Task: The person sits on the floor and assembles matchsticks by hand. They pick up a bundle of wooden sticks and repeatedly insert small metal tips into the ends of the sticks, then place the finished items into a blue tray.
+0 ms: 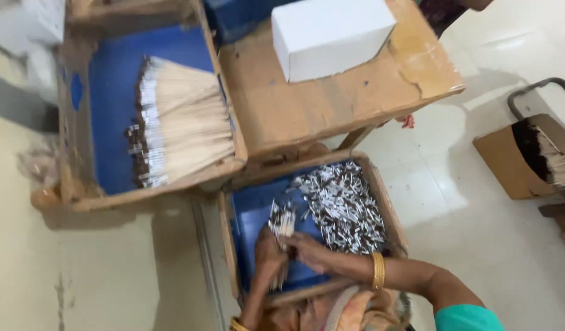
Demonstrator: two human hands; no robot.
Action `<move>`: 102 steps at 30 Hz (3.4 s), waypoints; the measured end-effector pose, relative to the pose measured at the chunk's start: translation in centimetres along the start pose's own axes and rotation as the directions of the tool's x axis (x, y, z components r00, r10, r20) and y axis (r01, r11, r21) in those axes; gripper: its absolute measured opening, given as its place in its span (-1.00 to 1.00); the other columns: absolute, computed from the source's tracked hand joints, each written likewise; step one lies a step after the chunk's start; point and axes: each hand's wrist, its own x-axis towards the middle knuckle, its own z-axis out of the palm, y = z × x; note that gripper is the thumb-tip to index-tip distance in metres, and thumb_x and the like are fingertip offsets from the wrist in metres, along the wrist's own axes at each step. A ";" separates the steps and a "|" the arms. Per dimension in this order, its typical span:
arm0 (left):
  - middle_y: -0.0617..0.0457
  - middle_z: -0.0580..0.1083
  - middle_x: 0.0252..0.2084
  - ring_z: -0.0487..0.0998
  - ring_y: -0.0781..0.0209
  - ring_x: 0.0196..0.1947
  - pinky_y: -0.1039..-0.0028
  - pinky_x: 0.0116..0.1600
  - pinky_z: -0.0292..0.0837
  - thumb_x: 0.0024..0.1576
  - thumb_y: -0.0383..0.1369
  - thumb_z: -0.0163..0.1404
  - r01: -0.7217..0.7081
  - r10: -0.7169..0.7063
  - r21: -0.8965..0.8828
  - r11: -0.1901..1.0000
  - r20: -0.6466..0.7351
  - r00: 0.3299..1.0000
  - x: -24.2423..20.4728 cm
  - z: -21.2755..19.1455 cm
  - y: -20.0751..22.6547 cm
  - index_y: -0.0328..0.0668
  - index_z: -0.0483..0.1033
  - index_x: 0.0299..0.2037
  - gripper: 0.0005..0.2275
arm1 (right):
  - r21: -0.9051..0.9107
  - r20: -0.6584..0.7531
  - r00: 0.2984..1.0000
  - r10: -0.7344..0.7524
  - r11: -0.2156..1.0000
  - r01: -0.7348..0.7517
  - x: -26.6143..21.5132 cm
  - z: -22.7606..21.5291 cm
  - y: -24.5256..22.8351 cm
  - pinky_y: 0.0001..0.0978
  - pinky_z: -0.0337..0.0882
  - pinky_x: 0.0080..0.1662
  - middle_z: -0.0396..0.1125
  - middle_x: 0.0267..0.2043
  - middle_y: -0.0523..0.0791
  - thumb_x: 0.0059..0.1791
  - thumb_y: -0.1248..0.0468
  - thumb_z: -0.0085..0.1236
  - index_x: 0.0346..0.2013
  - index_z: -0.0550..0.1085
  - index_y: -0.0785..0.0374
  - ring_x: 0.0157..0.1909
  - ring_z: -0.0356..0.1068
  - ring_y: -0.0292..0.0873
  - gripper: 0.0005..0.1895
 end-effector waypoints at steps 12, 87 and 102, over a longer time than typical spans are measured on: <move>-0.25 0.46 0.08 0.51 -0.20 0.07 0.16 0.13 0.42 -0.12 -0.33 0.20 -0.314 0.198 -0.273 0.909 -0.379 0.904 -2.7 -1.0 4.7 -0.34 0.27 0.27 -0.31 | -0.244 0.095 0.923 -0.374 0.890 0.386 -6.1 6.2 -4.4 -0.35 0.19 0.31 0.28 0.27 -0.12 -0.04 0.08 0.29 0.39 0.18 0.16 0.31 0.21 -0.21 -0.23; -0.02 0.61 -0.21 0.63 0.10 -0.19 0.35 -0.04 0.51 0.05 -0.35 0.24 0.007 -0.003 -0.504 0.864 0.010 1.000 -0.8 1.4 2.4 -0.18 0.51 -0.05 -0.71 | -0.574 0.573 0.777 -0.259 -0.804 0.155 19.7 28.0 -46.3 -0.11 0.43 -0.02 0.38 -0.02 0.13 -0.27 0.44 0.31 0.22 0.18 0.37 0.02 0.41 0.12 -0.19; 0.11 0.62 -0.32 0.63 0.27 -0.37 0.47 -0.29 0.49 0.05 -0.29 0.25 0.074 -0.031 -0.455 0.887 0.100 0.995 -0.7 6.4 -2.2 -0.14 0.52 -0.01 -0.67 | -0.552 0.825 0.421 -0.377 -0.694 0.462 11.2 20.6 -50.5 -0.09 0.45 -0.12 0.48 -0.18 0.01 0.00 0.35 0.15 -0.10 0.50 0.19 -0.13 0.49 0.10 -0.82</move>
